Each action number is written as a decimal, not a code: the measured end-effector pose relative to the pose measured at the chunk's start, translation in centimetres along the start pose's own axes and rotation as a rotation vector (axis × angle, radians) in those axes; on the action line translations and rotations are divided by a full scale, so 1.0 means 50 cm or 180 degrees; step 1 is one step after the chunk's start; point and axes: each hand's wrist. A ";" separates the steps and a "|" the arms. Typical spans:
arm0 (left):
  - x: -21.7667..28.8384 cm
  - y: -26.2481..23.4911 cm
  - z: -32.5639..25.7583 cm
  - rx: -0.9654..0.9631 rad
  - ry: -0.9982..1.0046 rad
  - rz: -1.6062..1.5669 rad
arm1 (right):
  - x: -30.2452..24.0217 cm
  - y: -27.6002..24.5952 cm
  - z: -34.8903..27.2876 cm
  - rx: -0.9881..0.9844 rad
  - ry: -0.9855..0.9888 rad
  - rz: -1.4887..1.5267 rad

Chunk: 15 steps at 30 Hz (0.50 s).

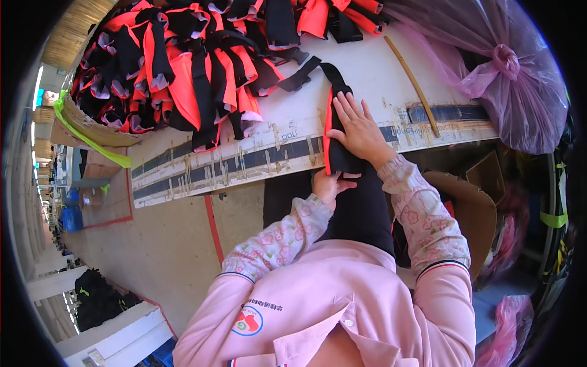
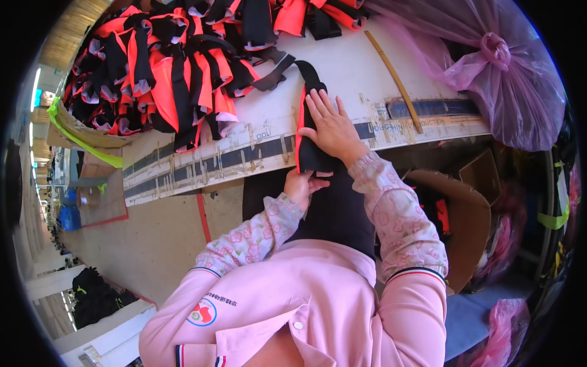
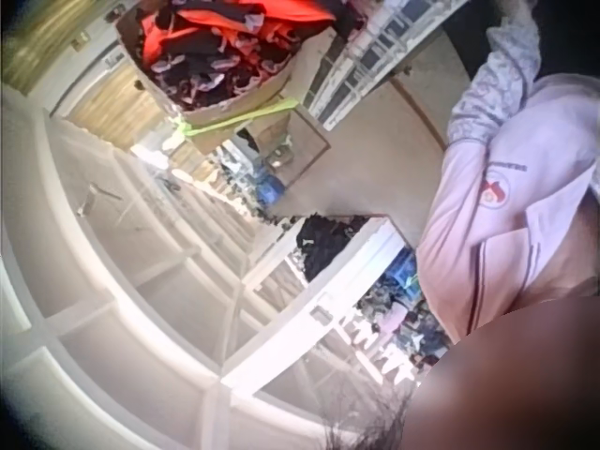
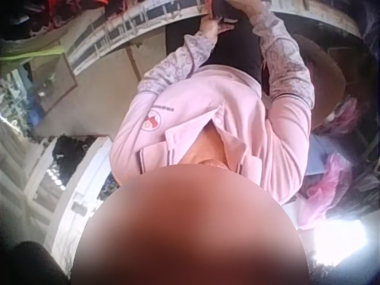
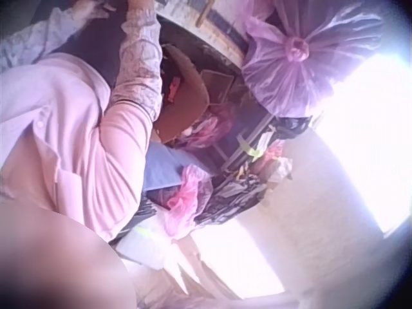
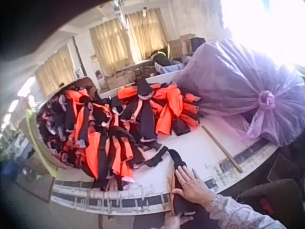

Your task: The person is using a wooden stick to stuff or turn fabric straps for life jackets.

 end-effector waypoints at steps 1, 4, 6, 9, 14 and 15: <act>0.000 -0.009 0.003 -0.0178 0.0014 0.0009 | -0.001 0.001 0.001 -0.0036 -0.0031 -0.0063; 0.011 -0.021 0.011 -0.0361 -0.0252 -0.0407 | -0.018 0.015 0.020 -0.0112 -0.0075 -0.0217; 0.007 -0.024 0.009 -0.0415 -0.0425 -0.0640 | -0.032 0.030 0.024 -0.0170 -0.0120 -0.0319; 0.009 -0.028 0.016 -0.0640 -0.0468 -0.1028 | -0.034 0.036 0.032 -0.0131 -0.0164 -0.0290; 0.010 -0.029 0.022 -0.0739 -0.0604 -0.1067 | -0.036 0.028 0.033 -0.0185 -0.0083 -0.0192; 0.009 -0.028 0.022 -0.0765 -0.0604 -0.1063 | -0.034 0.027 0.032 -0.0176 -0.0051 -0.0204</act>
Point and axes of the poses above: each hand's wrist, its own z-axis towards the middle knuckle, its own y-axis out of the palm, x = y × z, and after that the axes turned 7 degrees about y, right-handed
